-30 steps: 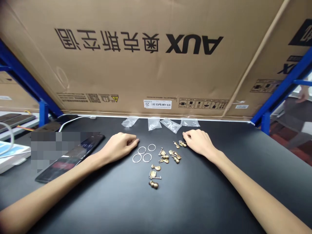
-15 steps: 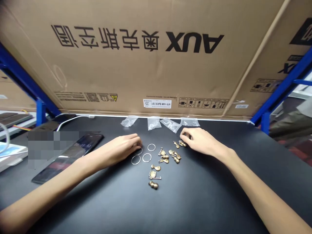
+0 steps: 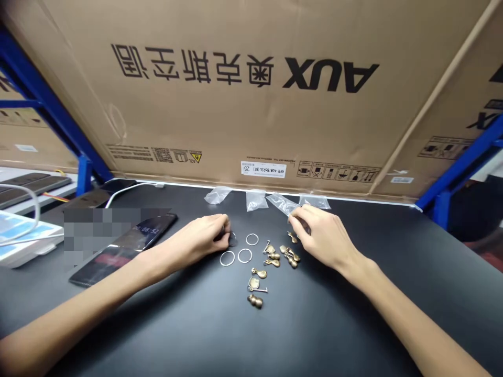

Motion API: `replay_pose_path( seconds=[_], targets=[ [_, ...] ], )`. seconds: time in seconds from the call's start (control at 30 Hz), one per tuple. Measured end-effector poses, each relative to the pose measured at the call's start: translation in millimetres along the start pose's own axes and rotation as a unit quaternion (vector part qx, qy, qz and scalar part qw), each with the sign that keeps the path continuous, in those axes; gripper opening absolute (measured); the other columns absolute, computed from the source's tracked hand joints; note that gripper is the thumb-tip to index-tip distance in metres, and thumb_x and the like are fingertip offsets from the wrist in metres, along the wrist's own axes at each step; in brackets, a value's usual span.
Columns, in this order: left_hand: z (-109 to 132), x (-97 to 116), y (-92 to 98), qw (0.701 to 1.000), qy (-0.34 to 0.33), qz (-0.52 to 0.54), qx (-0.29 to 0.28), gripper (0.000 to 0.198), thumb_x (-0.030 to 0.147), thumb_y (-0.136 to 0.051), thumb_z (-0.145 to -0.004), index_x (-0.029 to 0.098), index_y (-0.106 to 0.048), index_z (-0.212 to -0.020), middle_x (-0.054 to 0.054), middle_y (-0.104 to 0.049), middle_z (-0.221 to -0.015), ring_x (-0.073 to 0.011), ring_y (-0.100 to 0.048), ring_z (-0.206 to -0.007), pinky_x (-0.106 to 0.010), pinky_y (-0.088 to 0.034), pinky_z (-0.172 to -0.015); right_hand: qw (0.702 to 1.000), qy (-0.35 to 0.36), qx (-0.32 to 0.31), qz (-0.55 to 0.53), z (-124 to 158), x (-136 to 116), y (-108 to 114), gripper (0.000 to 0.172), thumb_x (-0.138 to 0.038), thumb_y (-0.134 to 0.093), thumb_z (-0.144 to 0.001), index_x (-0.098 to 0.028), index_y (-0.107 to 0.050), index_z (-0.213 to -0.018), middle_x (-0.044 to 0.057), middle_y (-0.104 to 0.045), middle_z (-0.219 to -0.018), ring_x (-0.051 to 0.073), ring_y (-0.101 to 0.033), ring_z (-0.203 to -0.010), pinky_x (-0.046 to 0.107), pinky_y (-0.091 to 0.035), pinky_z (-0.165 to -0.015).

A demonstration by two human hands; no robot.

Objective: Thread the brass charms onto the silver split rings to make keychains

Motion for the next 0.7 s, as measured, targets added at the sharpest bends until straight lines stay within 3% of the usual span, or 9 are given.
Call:
replay_pose_path(
  seconds=[0.13, 0.2, 0.3, 0.53, 0.7],
  targets=[
    [0.1, 18.8, -3.6, 0.998, 0.013, 0.062, 0.024, 0.002, 0.024, -0.046, -0.087, 0.022, -0.044, -0.086, 0.007, -0.049, -0.064, -0.0107, -0.042, -0.053, -0.022, -0.032, -0.052, 0.997, 0.034, -0.008, -0.062, 7.9, -34.4, -5.9, 0.022, -0.037, -0.049, -0.097, -0.023, -0.065, -0.104, 0.004, -0.070, -0.097, 0.018, -0.063, -0.078, 0.030, -0.047, -0.071],
    [3.8, 27.5, -2.2, 0.982, 0.026, 0.175, 0.062, 0.004, 0.024, -0.047, -0.087, 0.022, -0.044, -0.085, 0.008, -0.048, -0.063, -0.0095, -0.041, -0.054, -0.021, -0.033, -0.052, 0.994, 0.060, -0.036, -0.082, 13.2, -51.9, -14.5, 0.026, -0.041, -0.055, -0.095, -0.023, -0.064, -0.112, 0.002, -0.069, -0.092, 0.017, -0.063, -0.075, 0.029, -0.046, -0.068],
    [9.9, 41.5, -2.1, 0.960, 0.016, 0.265, 0.086, 0.005, 0.022, -0.047, -0.088, 0.021, -0.046, -0.083, 0.007, -0.048, -0.064, -0.0086, -0.042, -0.055, -0.020, -0.036, -0.054, 0.990, 0.095, -0.040, -0.096, 20.3, -69.1, -21.2, 0.021, -0.036, -0.052, -0.098, -0.023, -0.066, -0.105, 0.002, -0.070, -0.089, 0.016, -0.063, -0.075, 0.029, -0.044, -0.067],
    [12.2, 49.6, 3.4, 0.946, 0.010, 0.312, 0.087, 0.011, 0.025, -0.055, -0.088, 0.020, -0.064, -0.092, 0.001, -0.064, -0.082, -0.0091, -0.051, -0.062, -0.021, -0.042, -0.057, 0.988, 0.094, -0.022, -0.117, 20.5, -64.0, -16.1, 0.020, -0.024, -0.047, -0.099, -0.021, -0.066, -0.095, 0.003, -0.069, -0.093, 0.014, -0.063, -0.074, 0.027, -0.046, -0.069],
    [10.3, 54.5, -5.9, 0.917, 0.018, 0.397, 0.014, 0.021, 0.032, -0.054, -0.092, 0.019, -0.070, -0.089, -0.001, -0.066, -0.091, -0.0102, -0.059, -0.067, -0.023, -0.047, -0.061, 0.990, 0.099, -0.029, -0.101, 18.7, -60.0, -15.0, 0.021, -0.022, -0.046, -0.098, -0.021, -0.067, -0.096, 0.004, -0.068, -0.091, 0.015, -0.061, -0.074, 0.027, -0.045, -0.068]
  ],
)
Point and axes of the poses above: each hand's wrist, its own z-axis away from the middle knuckle, its own y-axis out of the back of the hand, x = y × z, the point moved 8 cm from there along -z, towards the middle knuckle
